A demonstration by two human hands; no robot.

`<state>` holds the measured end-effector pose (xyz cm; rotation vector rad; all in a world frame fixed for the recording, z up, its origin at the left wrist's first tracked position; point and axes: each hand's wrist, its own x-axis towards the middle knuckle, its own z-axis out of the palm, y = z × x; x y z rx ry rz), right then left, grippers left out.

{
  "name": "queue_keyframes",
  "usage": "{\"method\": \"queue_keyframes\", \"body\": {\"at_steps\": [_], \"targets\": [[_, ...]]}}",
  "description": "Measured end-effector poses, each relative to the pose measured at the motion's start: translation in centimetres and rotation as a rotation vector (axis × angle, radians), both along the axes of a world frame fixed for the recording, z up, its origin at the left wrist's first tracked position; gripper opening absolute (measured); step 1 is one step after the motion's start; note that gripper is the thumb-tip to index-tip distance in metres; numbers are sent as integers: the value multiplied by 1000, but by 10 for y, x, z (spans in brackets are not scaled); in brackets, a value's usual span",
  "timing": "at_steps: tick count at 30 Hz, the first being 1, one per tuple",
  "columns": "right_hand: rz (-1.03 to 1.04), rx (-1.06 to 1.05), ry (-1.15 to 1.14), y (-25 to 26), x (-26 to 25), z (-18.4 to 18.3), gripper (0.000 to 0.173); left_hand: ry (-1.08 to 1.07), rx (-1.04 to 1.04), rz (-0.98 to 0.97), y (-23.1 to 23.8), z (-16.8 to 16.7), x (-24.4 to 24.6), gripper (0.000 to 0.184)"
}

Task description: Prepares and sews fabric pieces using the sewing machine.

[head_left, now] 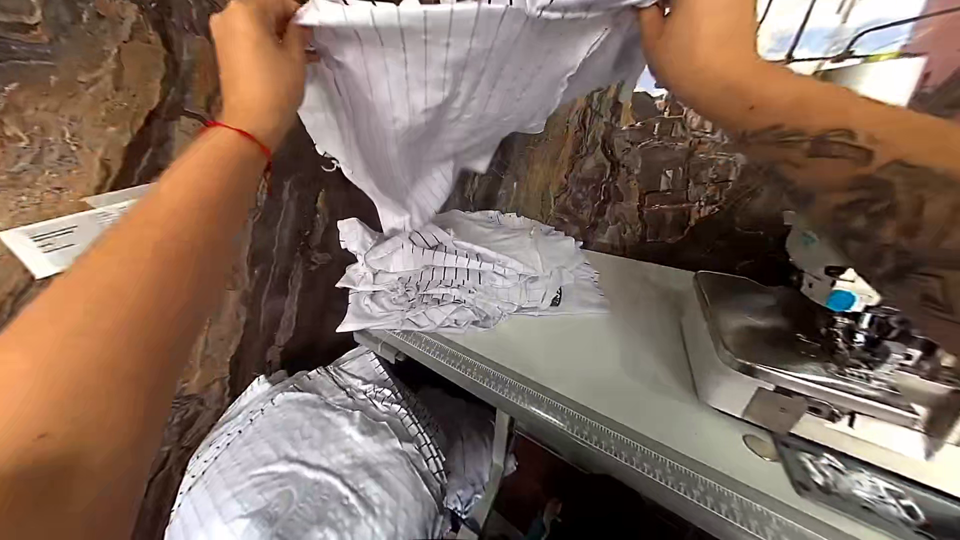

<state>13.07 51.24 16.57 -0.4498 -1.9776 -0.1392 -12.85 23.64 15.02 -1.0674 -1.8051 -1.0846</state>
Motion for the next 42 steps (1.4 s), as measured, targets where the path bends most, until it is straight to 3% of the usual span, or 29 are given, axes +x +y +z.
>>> {"method": "queue_keyframes", "body": {"at_steps": [2,5,8,10,12,15,17,19,22,25,30,32,34,38,42], "targets": [[-21,-36,-71,25,-10,-26,36,79,-48,3,31,-27,-15,35],[-48,-148,-236,58,-28,-99,34,30,-235,-46,71,-100,-45,35],[34,-292,-655,92,-39,-177,29,-108,-734,14,86,-170,-69,27],[116,-344,-823,105,-46,-199,30,-286,-1010,182,93,-179,-71,28],[143,-382,-730,104,-53,-199,30,-329,-893,235,99,-171,-71,32],[172,-402,-522,97,-79,-191,31,-283,-620,126,131,-157,-78,40],[172,-367,-507,89,-102,-207,41,-258,-625,74,157,-170,-89,50],[178,-393,-661,81,-118,-254,58,-291,-712,124,159,-215,-109,61],[139,-337,-680,77,-123,-327,61,-566,-687,150,127,-300,-142,74],[177,-293,-650,84,-115,-332,62,-673,-629,109,99,-315,-144,77],[256,-189,-645,60,-77,-353,81,-675,-789,93,19,-314,-94,74],[297,-262,-728,36,-51,-364,79,-584,-793,165,-14,-333,-74,63],[308,-350,-831,12,-25,-367,73,-479,-827,96,-38,-364,-57,45],[288,-152,-771,-43,8,-382,77,-450,-1162,-165,-39,-427,-33,35],[442,-341,-1007,-110,36,-365,47,-560,-1414,-39,-16,-471,-36,48]]}}
